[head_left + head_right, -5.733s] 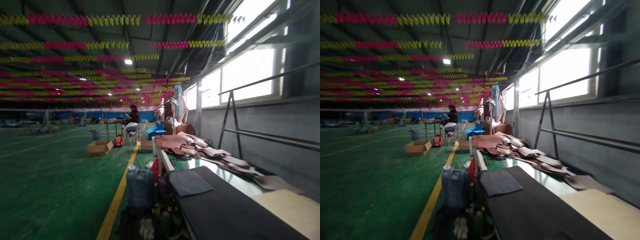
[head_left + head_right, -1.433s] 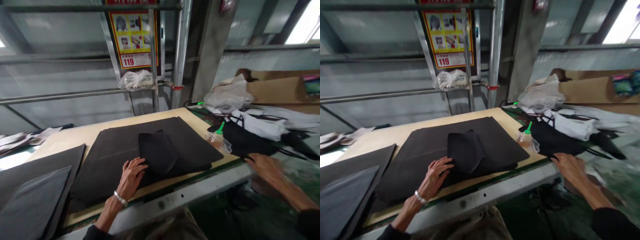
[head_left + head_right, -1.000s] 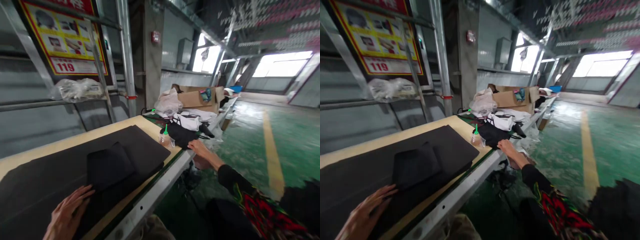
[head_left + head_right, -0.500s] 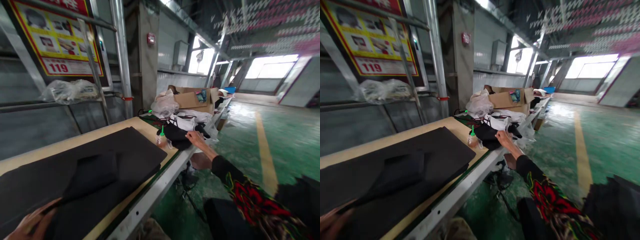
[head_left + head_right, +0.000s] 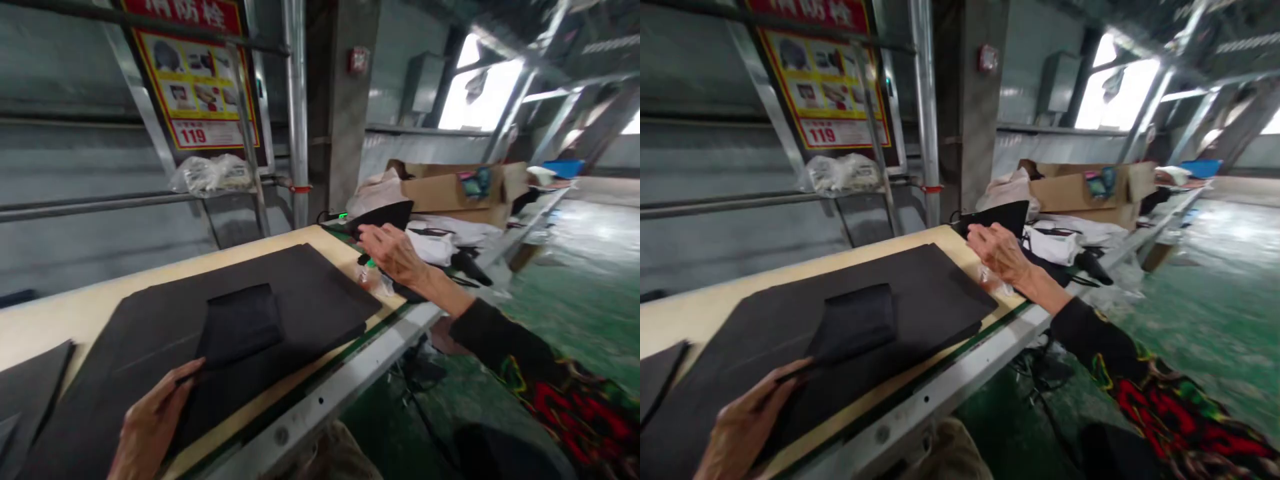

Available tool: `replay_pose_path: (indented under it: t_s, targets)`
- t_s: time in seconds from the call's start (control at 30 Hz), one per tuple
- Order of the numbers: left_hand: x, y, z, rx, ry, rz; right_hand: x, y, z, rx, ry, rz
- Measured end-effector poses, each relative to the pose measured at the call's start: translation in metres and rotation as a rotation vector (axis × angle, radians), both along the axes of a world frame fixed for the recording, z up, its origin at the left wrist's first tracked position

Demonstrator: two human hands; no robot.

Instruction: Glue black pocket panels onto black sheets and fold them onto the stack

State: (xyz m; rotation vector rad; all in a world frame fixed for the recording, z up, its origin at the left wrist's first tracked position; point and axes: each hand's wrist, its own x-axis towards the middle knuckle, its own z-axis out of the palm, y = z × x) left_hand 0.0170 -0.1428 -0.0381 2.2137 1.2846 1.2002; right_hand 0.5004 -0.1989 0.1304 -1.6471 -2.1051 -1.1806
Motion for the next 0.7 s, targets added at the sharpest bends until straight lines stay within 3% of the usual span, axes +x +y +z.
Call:
replay_pose_path:
  t_s: [0.1,0.17,0.27,0.33,0.43,0.57,0.63,0.7]
  targets:
    - [-0.007,-0.005,0.007,-0.023,-0.004,-0.051,-0.056,0.015,-0.043,-0.143,-0.116,0.308]
    - [-0.014,-0.01,0.009,-0.01,-0.024,-0.087,-0.081,0.02,-0.073,-0.178,-0.135,0.431]
    - [-0.024,-0.021,0.007,-0.008,-0.008,-0.115,-0.1,0.018,-0.107,-0.184,-0.115,0.602]
    - [-0.028,-0.028,0.005,-0.019,0.009,-0.109,-0.104,0.01,-0.121,-0.188,-0.08,0.684]
    - [-0.031,-0.035,0.002,-0.033,0.034,-0.097,-0.108,-0.007,-0.131,-0.22,-0.05,0.711]
    - [-0.031,-0.036,0.002,-0.032,0.053,-0.083,-0.113,-0.029,-0.128,-0.248,0.024,0.691]
    - [-0.031,-0.037,0.004,-0.019,0.046,-0.086,-0.106,-0.035,-0.122,-0.235,0.105,0.629]
    - [-0.032,-0.039,0.005,-0.011,0.04,-0.102,-0.087,-0.035,-0.117,-0.145,0.257,0.476]
